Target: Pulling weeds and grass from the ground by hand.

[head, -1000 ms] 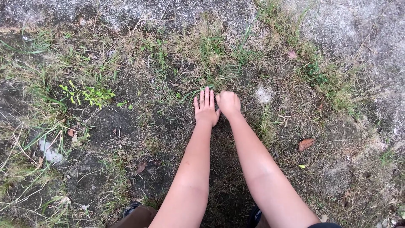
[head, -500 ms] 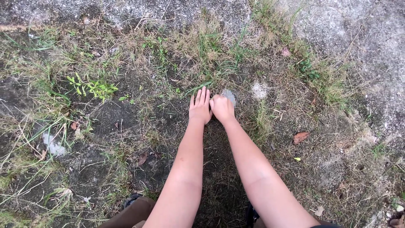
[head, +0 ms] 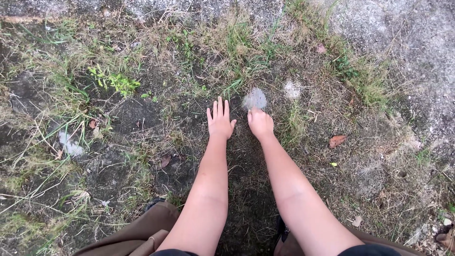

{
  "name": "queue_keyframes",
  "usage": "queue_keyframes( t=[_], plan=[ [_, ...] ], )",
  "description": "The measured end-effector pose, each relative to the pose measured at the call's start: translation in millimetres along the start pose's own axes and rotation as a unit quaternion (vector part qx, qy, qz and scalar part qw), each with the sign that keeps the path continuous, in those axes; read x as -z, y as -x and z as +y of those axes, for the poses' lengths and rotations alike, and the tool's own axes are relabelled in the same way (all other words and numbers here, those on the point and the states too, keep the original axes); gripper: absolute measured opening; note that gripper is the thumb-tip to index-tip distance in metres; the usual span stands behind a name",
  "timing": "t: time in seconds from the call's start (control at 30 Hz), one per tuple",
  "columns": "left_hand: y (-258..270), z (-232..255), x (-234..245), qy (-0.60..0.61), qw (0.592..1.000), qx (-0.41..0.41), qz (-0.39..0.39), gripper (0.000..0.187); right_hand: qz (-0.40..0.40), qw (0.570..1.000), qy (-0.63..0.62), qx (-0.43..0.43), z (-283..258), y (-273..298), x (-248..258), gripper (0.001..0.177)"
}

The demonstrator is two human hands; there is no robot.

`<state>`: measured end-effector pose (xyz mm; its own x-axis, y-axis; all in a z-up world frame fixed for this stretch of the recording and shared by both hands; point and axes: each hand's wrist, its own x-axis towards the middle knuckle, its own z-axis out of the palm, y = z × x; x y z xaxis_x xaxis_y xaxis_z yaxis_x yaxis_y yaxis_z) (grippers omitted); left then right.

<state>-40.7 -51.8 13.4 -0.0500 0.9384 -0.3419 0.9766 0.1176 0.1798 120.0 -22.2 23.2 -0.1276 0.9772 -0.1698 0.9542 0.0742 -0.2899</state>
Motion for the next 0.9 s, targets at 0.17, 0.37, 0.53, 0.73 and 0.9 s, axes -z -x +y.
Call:
queue_keyframes(
  t=[0.17, 0.37, 0.53, 0.73, 0.9],
  plan=[
    [15.1, -2.3, -5.4, 0.032, 0.999, 0.007, 0.032, 0.096, 0.004, 1.000, -0.014, -0.003, -10.3, 6.4, 2.6, 0.032],
    [44.7, -1.8, -13.6, 0.064, 0.994, 0.069, 0.051, 0.103, 0.004, 1.000, -0.026, 0.001, -28.3, 7.0, 3.9, 0.035],
    [65.1, -6.5, -24.3, 0.078, 0.991, 0.106, 0.022, 0.107, -0.005, 1.000, -0.021, -0.003, -34.8, 13.8, 4.2, 0.033],
    [78.4, -2.0, -6.1, 0.106, 0.991, 0.087, -0.005, 0.116, 0.030, 0.998, -0.036, 0.039, -40.5, 24.3, 16.1, 0.032],
    [82.9, 5.0, -23.0, 0.092, 0.993, 0.076, -0.001, 0.118, -0.109, 0.988, 0.093, 0.051, -63.3, 50.4, 26.1, 0.056]
  ],
)
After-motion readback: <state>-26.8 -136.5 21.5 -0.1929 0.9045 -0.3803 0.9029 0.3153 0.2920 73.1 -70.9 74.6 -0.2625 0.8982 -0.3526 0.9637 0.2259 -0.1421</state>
